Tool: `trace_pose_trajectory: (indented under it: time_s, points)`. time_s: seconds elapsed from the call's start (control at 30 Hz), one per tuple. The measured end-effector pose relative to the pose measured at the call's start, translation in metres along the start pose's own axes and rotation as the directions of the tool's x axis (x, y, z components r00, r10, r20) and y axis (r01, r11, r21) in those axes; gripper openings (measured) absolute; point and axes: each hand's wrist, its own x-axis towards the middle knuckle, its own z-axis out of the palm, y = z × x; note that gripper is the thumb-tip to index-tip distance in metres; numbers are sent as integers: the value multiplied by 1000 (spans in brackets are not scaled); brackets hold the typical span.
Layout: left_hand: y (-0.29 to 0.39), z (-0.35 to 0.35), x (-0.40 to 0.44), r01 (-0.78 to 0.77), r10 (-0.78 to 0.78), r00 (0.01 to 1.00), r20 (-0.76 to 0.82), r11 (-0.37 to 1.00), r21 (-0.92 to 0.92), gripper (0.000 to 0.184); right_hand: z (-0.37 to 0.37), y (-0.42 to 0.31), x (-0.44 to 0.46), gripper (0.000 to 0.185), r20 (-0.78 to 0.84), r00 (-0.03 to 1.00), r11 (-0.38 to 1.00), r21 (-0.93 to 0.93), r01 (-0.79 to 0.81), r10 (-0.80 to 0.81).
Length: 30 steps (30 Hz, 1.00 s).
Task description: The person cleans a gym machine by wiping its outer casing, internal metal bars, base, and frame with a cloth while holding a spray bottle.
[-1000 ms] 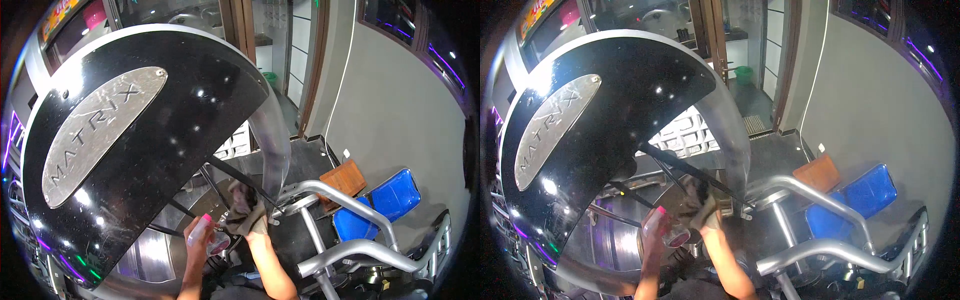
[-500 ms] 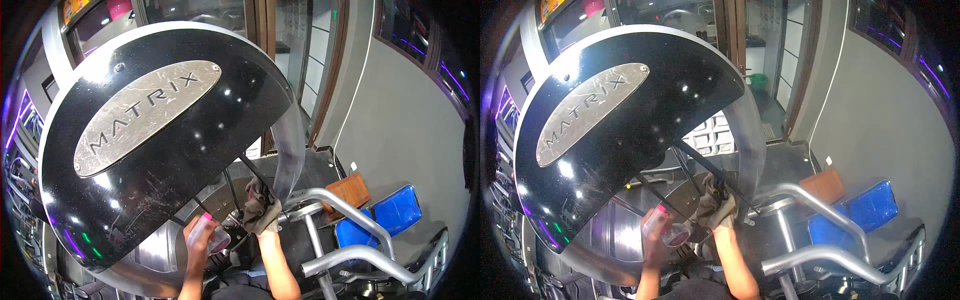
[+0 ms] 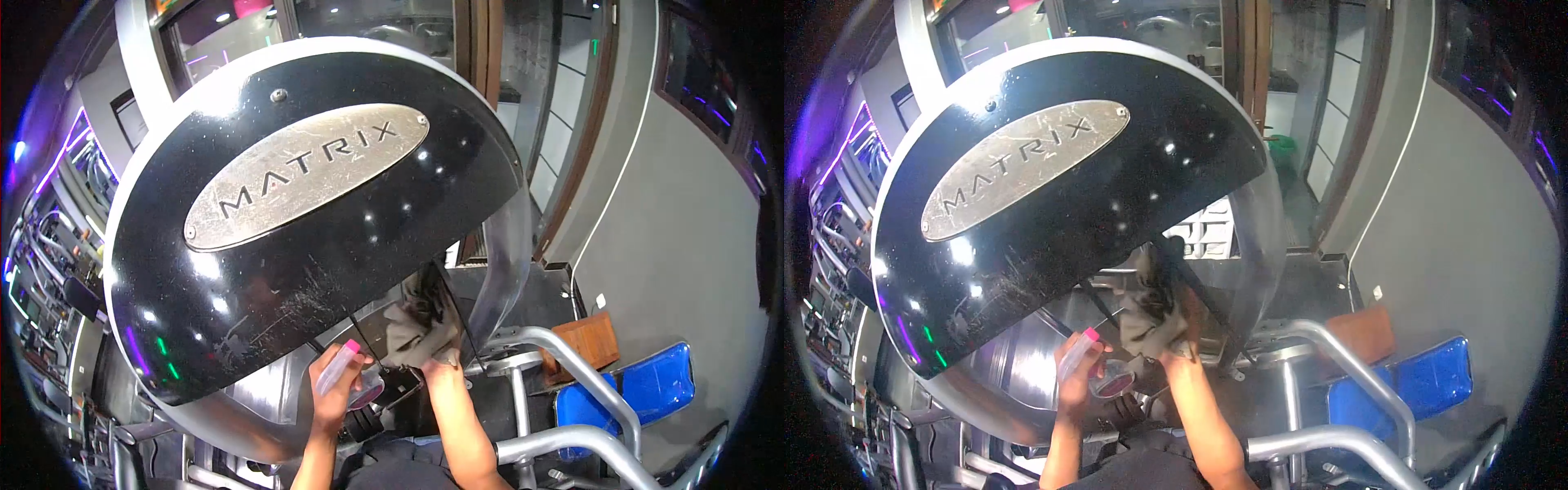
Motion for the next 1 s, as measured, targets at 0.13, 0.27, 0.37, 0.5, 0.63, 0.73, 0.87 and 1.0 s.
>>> trace_pose_trajectory:
  time_s: [0.13,0.27,0.37,0.5,0.63,0.73,0.87,1.0]
  points:
    - [-8,-1,0,6,-9,999,52,998,65,20,6,13,-27,39,-519,607,689,-722,65,-602]
    - [-16,1,0,31,-41,998,45,979,203,22,-11,6,-36,46,-248,490,31,-912,-409,-836]
    - [-21,6,5,56,-66,997,36,971,232,26,-5,3,-32,38,-116,638,-194,-898,-395,-761]
    - [-23,7,9,89,-94,995,15,975,204,30,8,0,8,31,74,729,-329,-920,-214,-681]
    - [-12,11,14,142,-154,988,18,944,299,38,7,-2,53,30,334,760,-538,-842,-24,-557]
    - [-16,12,16,110,-120,993,13,940,322,49,6,-7,49,30,344,782,-569,-822,-16,-520]
    - [-20,11,23,75,-86,996,18,940,333,56,-22,-11,19,29,331,767,-539,-842,-23,-550]
    - [-18,12,28,68,-74,997,4,937,343,56,-37,-6,-6,29,124,735,-460,-844,-275,-667]
